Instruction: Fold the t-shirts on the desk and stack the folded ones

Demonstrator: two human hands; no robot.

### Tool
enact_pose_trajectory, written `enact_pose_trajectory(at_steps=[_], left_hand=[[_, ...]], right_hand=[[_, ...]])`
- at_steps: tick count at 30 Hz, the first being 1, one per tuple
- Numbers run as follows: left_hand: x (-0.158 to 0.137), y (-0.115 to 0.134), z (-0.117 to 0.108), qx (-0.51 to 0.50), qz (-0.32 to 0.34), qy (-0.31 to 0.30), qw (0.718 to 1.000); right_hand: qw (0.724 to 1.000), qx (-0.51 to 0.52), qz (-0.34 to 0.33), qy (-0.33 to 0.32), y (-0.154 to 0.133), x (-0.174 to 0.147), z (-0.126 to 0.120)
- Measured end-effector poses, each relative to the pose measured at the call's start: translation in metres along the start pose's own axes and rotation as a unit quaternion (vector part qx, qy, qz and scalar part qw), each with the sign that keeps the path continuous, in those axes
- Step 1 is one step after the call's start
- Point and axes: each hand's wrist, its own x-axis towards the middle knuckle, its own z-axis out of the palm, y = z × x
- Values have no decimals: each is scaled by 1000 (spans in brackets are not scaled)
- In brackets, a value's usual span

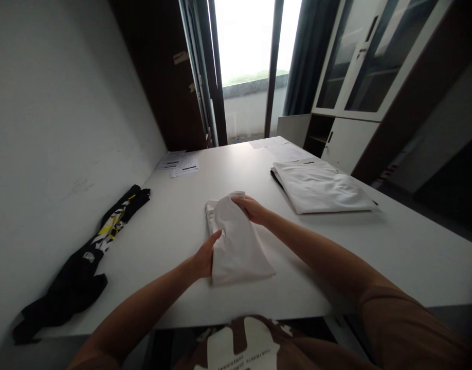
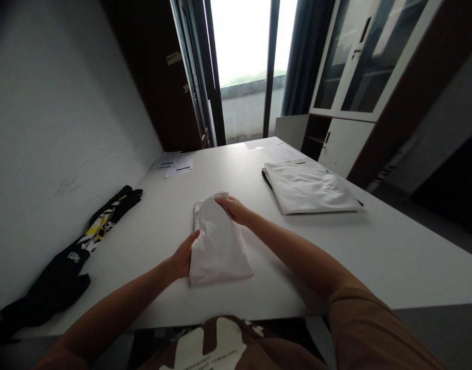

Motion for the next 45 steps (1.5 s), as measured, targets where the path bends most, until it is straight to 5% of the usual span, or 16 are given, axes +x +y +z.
enact_pose_trajectory(at_steps=[4,14,20,24,28,31,40,45], left_hand=[[5,-2,-3,20,-10,2,1000],[44,78,-39,101,245,114,957],[96,101,-71,188,336,211,898],[121,108,-91,355,365,352,785],[126,101,-103,519,333,437,655],[122,94,-108,591,315,445,594],[123,92,-117,611,327,407,596],[119,91,-110,635,353,427,539]], right_hand=[[999,31,2,25,3,3,0],[997,60,-32,-27,4,5,9],[989,-106,-5,102,12,40,-8],[931,-347,-3,110,14,64,-24],[787,-602,-8,137,19,67,-25],[707,-691,-13,149,27,62,-22],[672,-721,-77,150,38,63,-39],[677,-709,-84,180,42,66,-44]])
